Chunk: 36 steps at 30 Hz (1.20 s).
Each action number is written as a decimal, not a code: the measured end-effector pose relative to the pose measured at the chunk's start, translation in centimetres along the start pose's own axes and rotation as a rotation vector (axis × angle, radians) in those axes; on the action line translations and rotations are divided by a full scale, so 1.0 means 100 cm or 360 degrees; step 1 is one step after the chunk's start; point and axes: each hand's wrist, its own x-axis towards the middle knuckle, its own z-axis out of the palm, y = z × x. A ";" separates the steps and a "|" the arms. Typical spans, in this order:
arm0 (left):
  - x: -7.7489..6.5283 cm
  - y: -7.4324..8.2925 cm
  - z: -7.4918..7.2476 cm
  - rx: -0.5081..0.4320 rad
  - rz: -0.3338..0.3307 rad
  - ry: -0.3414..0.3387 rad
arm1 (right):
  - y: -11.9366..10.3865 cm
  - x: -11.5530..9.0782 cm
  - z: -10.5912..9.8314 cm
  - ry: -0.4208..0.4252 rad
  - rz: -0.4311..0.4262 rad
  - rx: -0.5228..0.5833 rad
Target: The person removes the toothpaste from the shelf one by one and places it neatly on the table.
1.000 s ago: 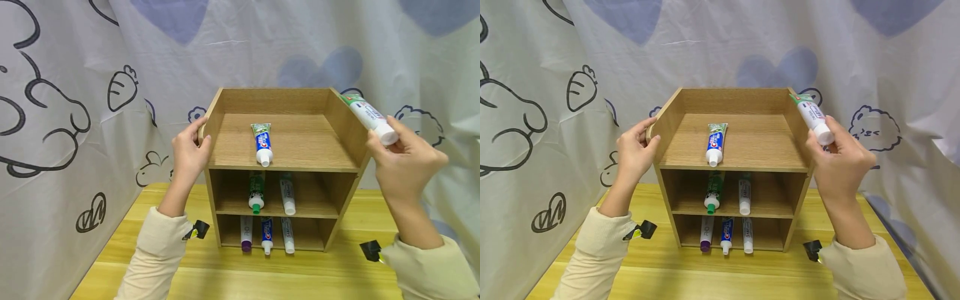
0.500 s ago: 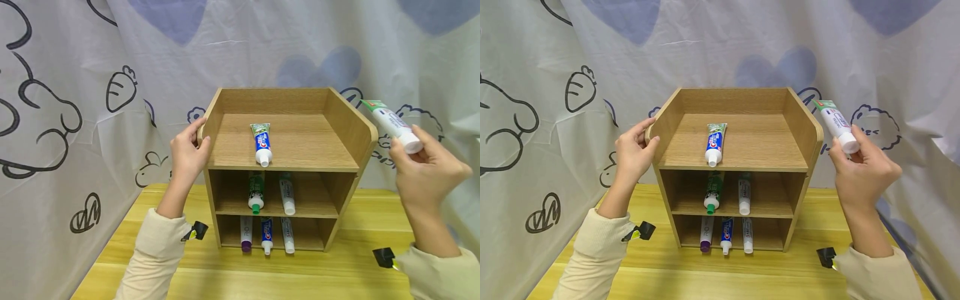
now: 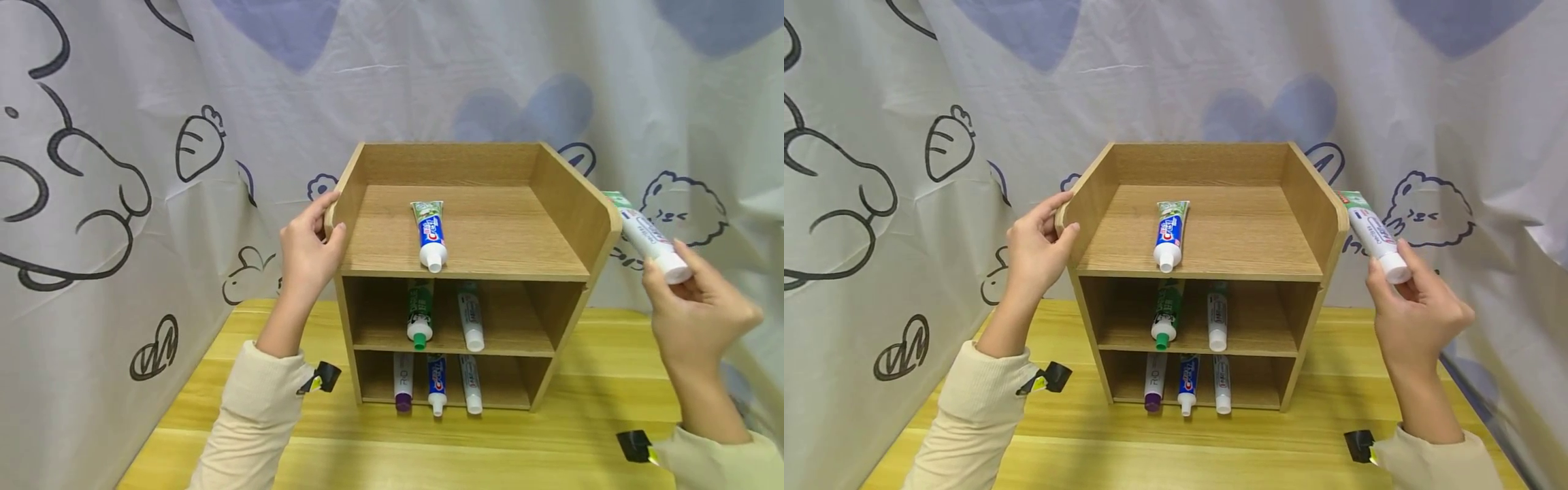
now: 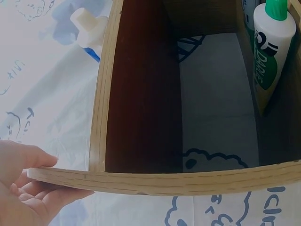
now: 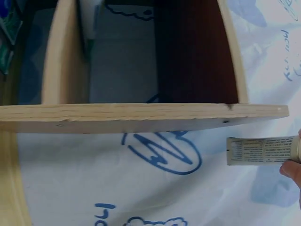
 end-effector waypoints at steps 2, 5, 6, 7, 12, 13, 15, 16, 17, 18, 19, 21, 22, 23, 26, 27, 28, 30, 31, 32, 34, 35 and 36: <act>0.000 0.000 0.000 -0.0007 0.0004 0.0002 | 0.005 -0.005 -0.002 0.0004 -0.0007 0.0008; -0.001 -0.001 0.000 -0.0020 0.0013 -0.0003 | 0.013 -0.013 -0.004 0.0009 -0.0006 0.0017; -0.001 -0.001 0.000 -0.0024 0.0016 -0.0002 | 0.016 -0.016 -0.005 0.0009 -0.0007 0.0013; -0.001 -0.002 0.001 -0.0032 0.0020 -0.0004 | 0.018 -0.020 -0.006 0.0003 -0.0011 0.0001; -0.002 -0.005 0.002 -0.0037 0.0055 0.0003 | 0.031 -0.034 -0.012 -0.0010 -0.0054 -0.0064; -0.002 -0.005 0.002 -0.0042 0.0059 0.0004 | 0.033 -0.037 -0.012 -0.0011 -0.0061 -0.0061; -0.002 -0.006 0.002 -0.0041 0.0064 0.0009 | 0.038 -0.043 -0.014 -0.0011 -0.0058 -0.0048; -0.002 -0.006 0.002 -0.0042 0.0066 0.0011 | 0.040 -0.045 -0.014 -0.0010 -0.0049 -0.0032; -0.002 -0.007 0.002 -0.0041 0.0067 0.0012 | 0.042 -0.048 -0.014 -0.0009 -0.0043 -0.0030; -0.002 -0.007 0.002 -0.0038 0.0069 0.0013 | 0.044 -0.051 -0.015 -0.0001 -0.0040 -0.0031; -0.002 -0.008 0.002 -0.0033 0.0072 0.0012 | 0.046 -0.053 -0.015 0.0002 -0.0034 -0.0035; -0.002 -0.008 0.002 -0.0028 0.0079 0.0012 | 0.050 -0.058 -0.016 0.0012 -0.0018 -0.0035; -0.002 -0.008 0.003 -0.0031 0.0084 0.0013 | 0.052 -0.061 -0.017 0.0020 -0.0018 -0.0042; -0.002 -0.008 0.003 -0.0032 0.0089 0.0012 | 0.054 -0.064 -0.017 0.0027 -0.0014 -0.0041; -0.002 -0.008 0.003 -0.0038 0.0100 0.0013 | 0.059 -0.072 -0.018 0.0046 0.0000 -0.0040; -0.002 -0.008 0.003 -0.0038 0.0101 0.0013 | 0.061 -0.075 -0.018 0.0045 0.0011 -0.0032; -0.001 -0.008 0.003 -0.0039 0.0102 0.0013 | 0.062 -0.079 -0.018 0.0040 0.0029 -0.0033; -0.001 -0.009 0.003 -0.0039 0.0100 0.0012 | 0.066 -0.085 -0.019 0.0029 0.0055 -0.0029; -0.001 -0.009 0.003 -0.0042 0.0099 0.0012 | 0.067 -0.089 -0.019 0.0021 0.0063 -0.0032; -0.001 -0.009 0.003 -0.0046 0.0098 0.0012 | 0.069 -0.092 -0.020 0.0010 0.0069 -0.0040; -0.002 -0.009 0.003 -0.0055 0.0100 0.0015 | 0.072 -0.098 -0.020 -0.0005 0.0071 -0.0058; -0.002 -0.009 0.002 -0.0060 0.0104 0.0018 | 0.074 -0.101 -0.021 -0.0006 0.0063 -0.0056; -0.002 -0.010 0.002 -0.0066 0.0109 0.0020 | 0.075 -0.104 -0.021 -0.0010 0.0068 -0.0048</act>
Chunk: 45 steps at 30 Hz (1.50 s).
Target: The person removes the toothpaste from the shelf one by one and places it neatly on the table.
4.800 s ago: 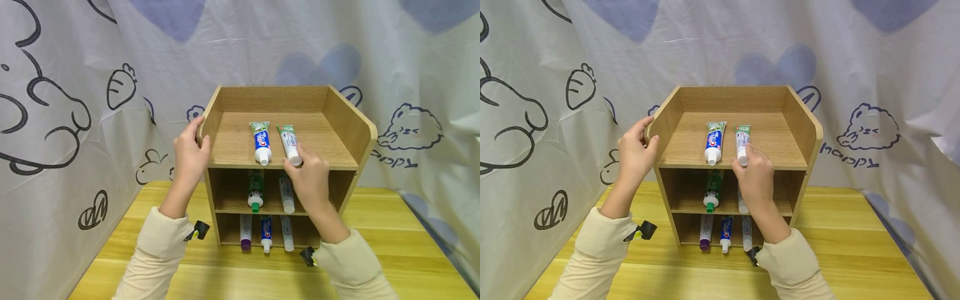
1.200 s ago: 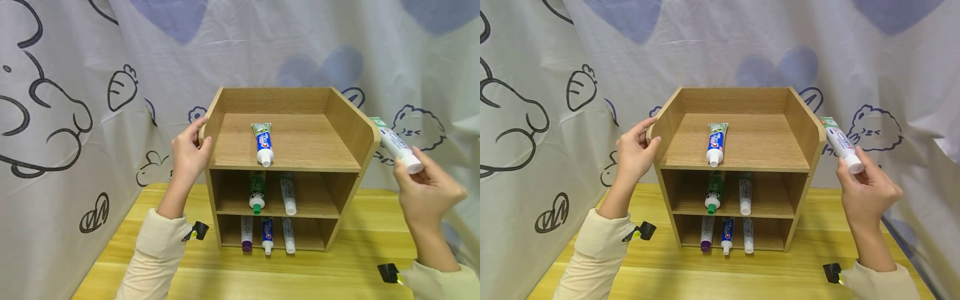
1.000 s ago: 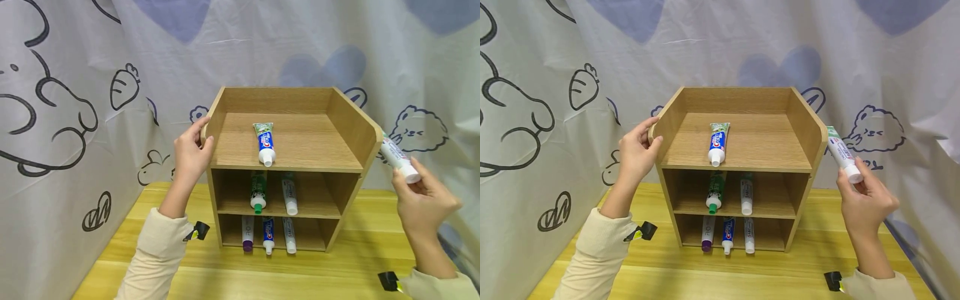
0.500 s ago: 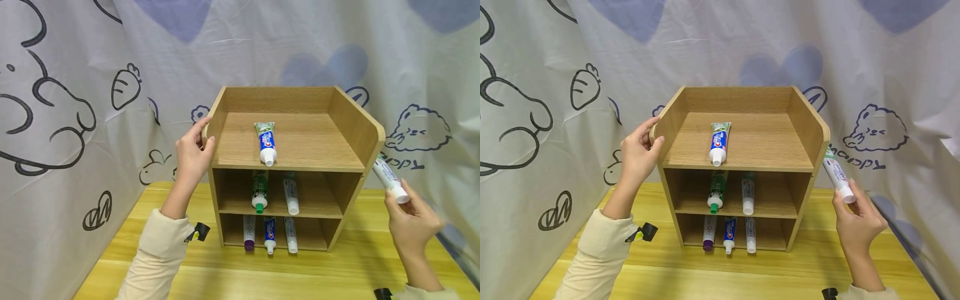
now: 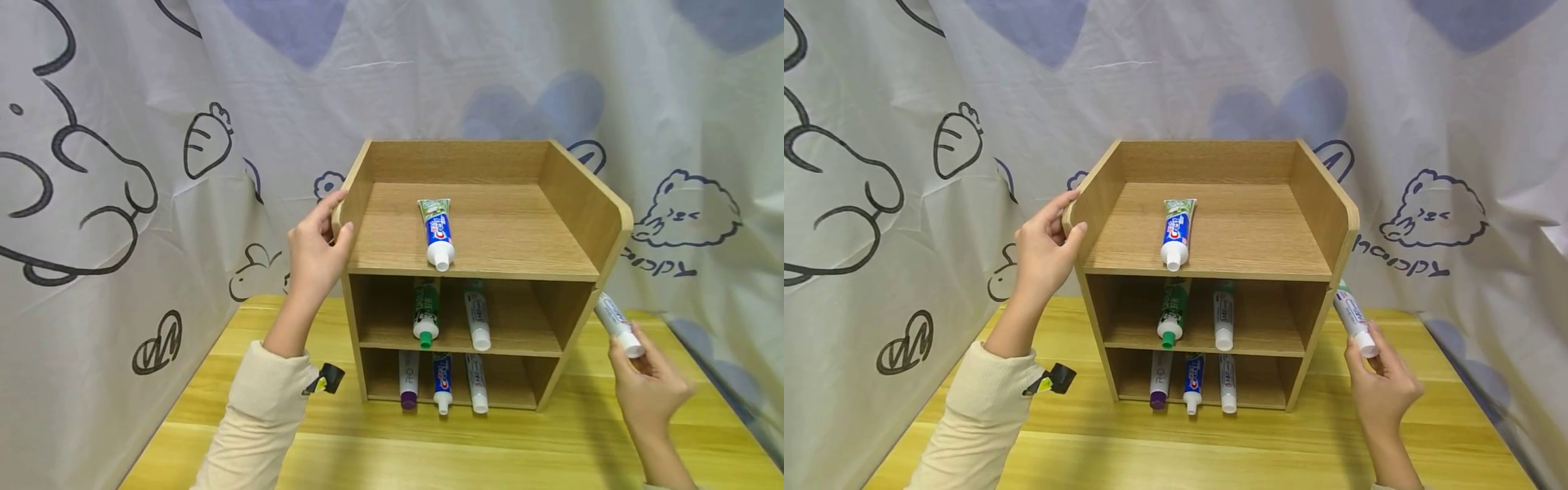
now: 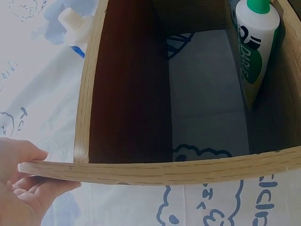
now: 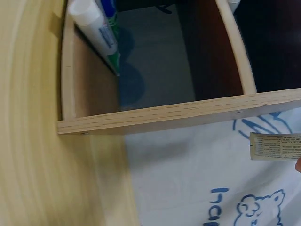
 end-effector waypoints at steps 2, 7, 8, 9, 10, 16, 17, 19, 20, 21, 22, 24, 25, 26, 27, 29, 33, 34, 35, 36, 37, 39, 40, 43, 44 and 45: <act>0.000 0.000 0.000 -0.0005 0.0012 0.0006 | 0.004 -0.005 -0.001 -0.0006 0.0005 0.0018; -0.001 -0.001 0.001 0.0018 0.0028 0.0020 | 0.016 -0.017 -0.005 -0.0021 0.0021 0.0038; -0.001 -0.001 0.001 0.0026 0.0030 0.0024 | 0.019 -0.019 -0.005 -0.0024 0.0037 0.0052; -0.001 -0.001 0.001 0.0032 0.0032 0.0028 | 0.022 -0.021 -0.006 -0.0028 0.0051 0.0068; -0.001 -0.001 0.001 0.0034 0.0032 0.0032 | 0.025 -0.023 -0.006 -0.0029 0.0072 0.0081; 0.000 0.001 0.000 0.0019 0.0024 0.0034 | 0.039 -0.035 -0.006 -0.0076 0.0166 0.0047; 0.000 0.001 -0.001 0.0019 0.0022 0.0034 | 0.040 -0.036 -0.007 -0.0095 0.0169 0.0031; 0.000 0.001 -0.001 0.0015 0.0021 0.0031 | 0.042 -0.039 -0.007 -0.0108 0.0182 0.0024; 0.000 0.001 -0.001 0.0012 0.0022 0.0030 | 0.043 -0.040 -0.007 -0.0113 0.0189 0.0031; 0.000 0.001 -0.001 0.0010 0.0022 0.0028 | 0.044 -0.042 -0.007 -0.0110 0.0192 0.0047; 0.000 0.001 0.000 0.0010 0.0026 0.0026 | 0.045 -0.043 -0.007 -0.0104 0.0196 0.0042; 0.000 0.000 0.000 0.0005 0.0030 0.0026 | 0.050 -0.046 -0.007 -0.0104 0.0225 0.0032; 0.000 0.000 0.000 0.0003 0.0033 0.0026 | 0.052 -0.047 -0.007 -0.0112 0.0239 0.0018; 0.000 0.000 -0.001 0.0004 0.0036 0.0026 | 0.054 -0.049 -0.007 -0.0119 0.0253 -0.0007; 0.000 0.000 -0.001 0.0008 0.0038 0.0026 | 0.056 -0.050 -0.007 -0.0130 0.0264 -0.0031; 0.000 0.000 -0.001 0.0012 0.0038 0.0028 | 0.058 -0.052 -0.007 -0.0167 0.0289 -0.0086; 0.000 0.000 -0.001 0.0010 0.0027 0.0025 | 0.062 -0.054 -0.009 -0.0220 0.0283 -0.0164; 0.000 0.000 -0.001 0.0009 0.0023 0.0025 | 0.063 -0.055 -0.009 -0.0241 0.0277 -0.0182; -0.001 0.000 -0.001 0.0004 0.0020 0.0025 | 0.065 -0.056 -0.010 -0.0262 0.0264 -0.0202; -0.001 0.000 -0.001 -0.0003 0.0018 0.0024 | 0.066 -0.057 -0.010 -0.0279 0.0244 -0.0224; -0.001 0.000 -0.001 -0.0003 0.0019 0.0025 | 0.067 -0.058 -0.010 -0.0294 0.0228 -0.0237; 0.000 0.000 -0.001 0.0002 0.0022 0.0029 | 0.070 -0.060 -0.011 -0.0322 0.0193 -0.0260; 0.000 0.000 -0.001 0.0003 0.0024 0.0031 | 0.071 -0.061 -0.011 -0.0331 0.0174 -0.0267; 0.000 -0.001 0.000 0.0011 0.0038 0.0038 | 0.074 -0.064 -0.011 -0.0354 0.0161 -0.0283; 0.000 -0.001 0.000 0.0011 0.0039 0.0038 | 0.076 -0.064 -0.011 -0.0368 0.0173 -0.0286; 0.000 -0.001 0.000 0.0009 0.0038 0.0039 | 0.078 -0.065 -0.011 -0.0384 0.0181 -0.0296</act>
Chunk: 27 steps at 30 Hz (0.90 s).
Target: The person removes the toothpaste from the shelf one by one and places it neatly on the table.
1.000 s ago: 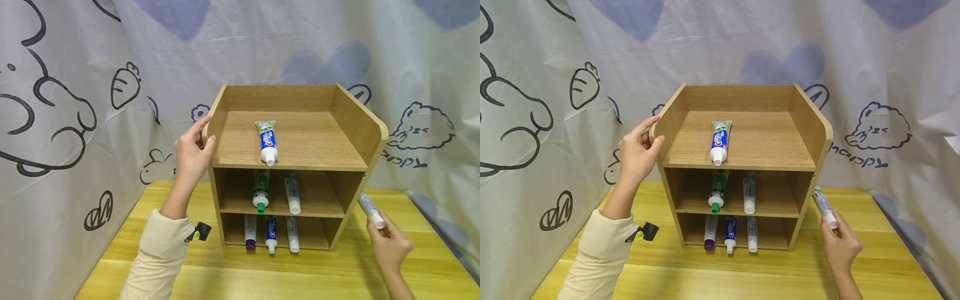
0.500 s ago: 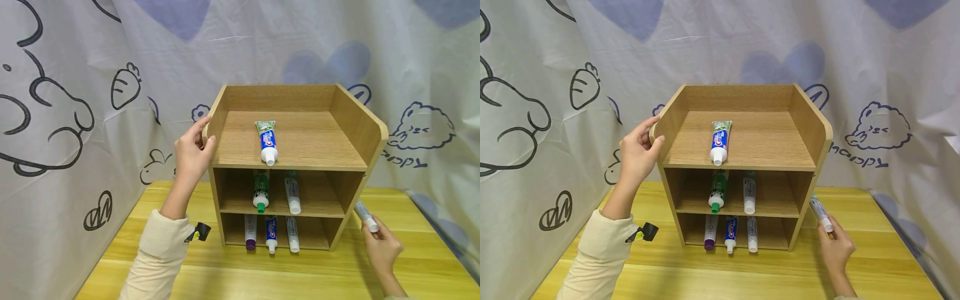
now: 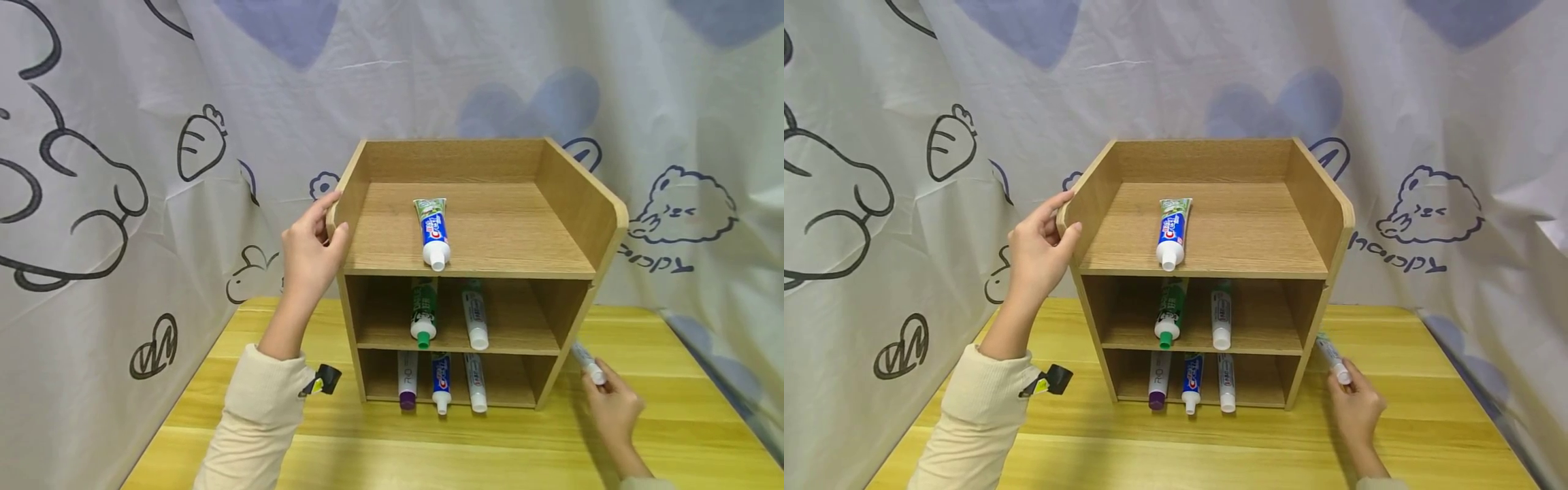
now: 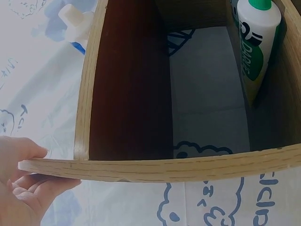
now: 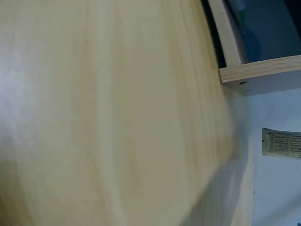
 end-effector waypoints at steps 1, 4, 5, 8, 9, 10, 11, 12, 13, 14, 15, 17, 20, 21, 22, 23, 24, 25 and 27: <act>0.000 0.000 0.000 -0.0005 -0.0001 0.0001 | 0.002 -0.001 0.001 -0.0021 0.0013 0.0001; 0.001 0.000 -0.001 -0.0021 -0.0003 0.0001 | 0.008 -0.002 0.003 -0.0070 0.0026 -0.0017; 0.001 0.000 -0.001 -0.0025 -0.0003 -0.0002 | 0.010 -0.002 0.004 -0.0084 0.0034 -0.0018; 0.002 0.000 -0.001 -0.0028 0.0004 -0.0009 | 0.014 -0.004 0.006 -0.0108 0.0027 -0.0022; 0.002 0.000 -0.001 -0.0028 0.0003 -0.0013 | 0.015 -0.004 0.006 -0.0115 0.0030 -0.0024; 0.002 0.000 -0.001 -0.0028 0.0003 -0.0015 | 0.016 -0.004 0.006 -0.0125 0.0034 -0.0023; 0.002 0.000 -0.001 -0.0029 0.0003 -0.0017 | 0.017 -0.004 0.007 -0.0140 0.0030 -0.0026; 0.002 0.000 -0.001 -0.0031 0.0002 -0.0016 | 0.017 -0.004 0.007 -0.0159 0.0024 -0.0038; 0.002 -0.001 0.000 -0.0035 0.0001 -0.0014 | 0.017 -0.004 0.008 -0.0179 0.0011 -0.0064; 0.002 -0.001 -0.001 -0.0038 0.0002 -0.0012 | 0.017 -0.003 0.008 -0.0197 -0.0008 -0.0104; 0.002 -0.001 -0.001 -0.0040 0.0004 -0.0009 | 0.018 -0.003 0.008 -0.0217 -0.0025 -0.0153; 0.002 -0.001 -0.001 -0.0042 0.0010 -0.0006 | 0.018 -0.002 0.009 -0.0263 -0.0068 -0.0259; 0.002 0.000 -0.001 -0.0036 0.0016 -0.0006 | 0.017 0.000 0.010 -0.0334 -0.0062 -0.0367; 0.001 0.000 -0.001 -0.0035 0.0016 -0.0010 | 0.017 0.000 0.010 -0.0364 -0.0040 -0.0383; 0.001 0.000 -0.001 -0.0034 0.0014 -0.0015 | 0.017 0.000 0.010 -0.0394 -0.0011 -0.0397; 0.001 0.000 -0.001 -0.0033 0.0013 -0.0020 | 0.016 0.000 0.010 -0.0431 0.0022 -0.0410; 0.001 0.000 -0.001 -0.0034 0.0013 -0.0024 | 0.016 0.000 0.009 -0.0474 0.0062 -0.0423; 0.002 0.000 -0.001 -0.0033 0.0013 -0.0028 | 0.017 0.000 0.009 -0.0518 0.0086 -0.0445; 0.001 -0.001 -0.001 -0.0039 0.0014 -0.0031 | 0.017 0.000 0.009 -0.0614 0.0110 -0.0497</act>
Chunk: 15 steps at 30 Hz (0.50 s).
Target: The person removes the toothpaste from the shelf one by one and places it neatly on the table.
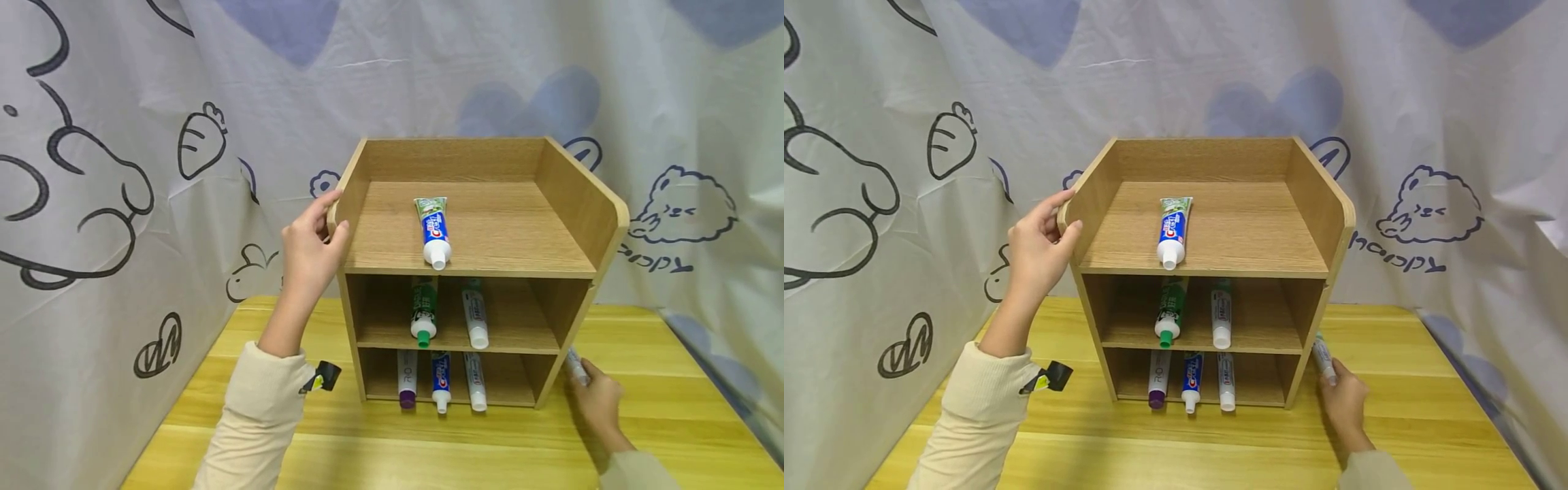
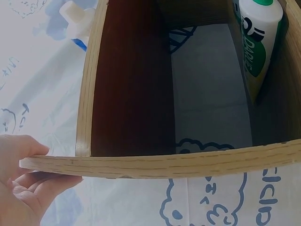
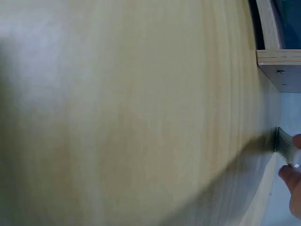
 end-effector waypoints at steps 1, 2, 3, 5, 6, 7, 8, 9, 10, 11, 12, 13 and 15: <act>0.000 0.000 0.000 0.0002 0.0004 0.0002 | 0.000 0.000 0.000 -0.0049 -0.0001 -0.0024; 0.000 0.000 0.000 0.0004 0.0007 0.0003 | 0.001 -0.001 0.001 -0.0096 -0.0006 -0.0048; 0.000 0.000 0.000 0.0005 0.0012 0.0003 | 0.002 -0.001 0.002 -0.0137 -0.0004 -0.0058; 0.000 0.000 0.000 0.0015 0.0022 0.0004 | 0.003 -0.002 0.004 -0.0201 0.0000 -0.0078; 0.001 0.000 0.000 0.0021 0.0028 0.0003 | 0.004 -0.003 0.005 -0.0223 0.0005 -0.0078; 0.001 0.000 0.000 0.0025 0.0034 0.0003 | 0.004 -0.003 0.006 -0.0236 0.0011 -0.0080; 0.001 0.000 0.000 0.0026 0.0037 0.0002 | 0.004 -0.003 0.008 -0.0245 0.0018 -0.0081; 0.001 0.001 0.000 0.0028 0.0039 0.0003 | 0.004 -0.003 0.009 -0.0251 0.0024 -0.0079; 0.001 0.001 0.000 0.0030 0.0040 0.0005 | 0.004 -0.003 0.010 -0.0254 0.0022 -0.0083; 0.001 0.001 0.000 0.0027 0.0040 0.0006 | 0.004 -0.003 0.011 -0.0254 0.0028 -0.0081; 0.001 0.001 0.000 0.0024 0.0039 0.0006 | 0.003 -0.003 0.012 -0.0255 0.0034 -0.0085; 0.000 0.001 -0.001 0.0020 0.0037 0.0006 | 0.003 -0.003 0.012 -0.0260 0.0042 -0.0088; 0.000 0.001 -0.001 0.0018 0.0032 0.0002 | 0.002 -0.003 0.013 -0.0279 0.0063 -0.0081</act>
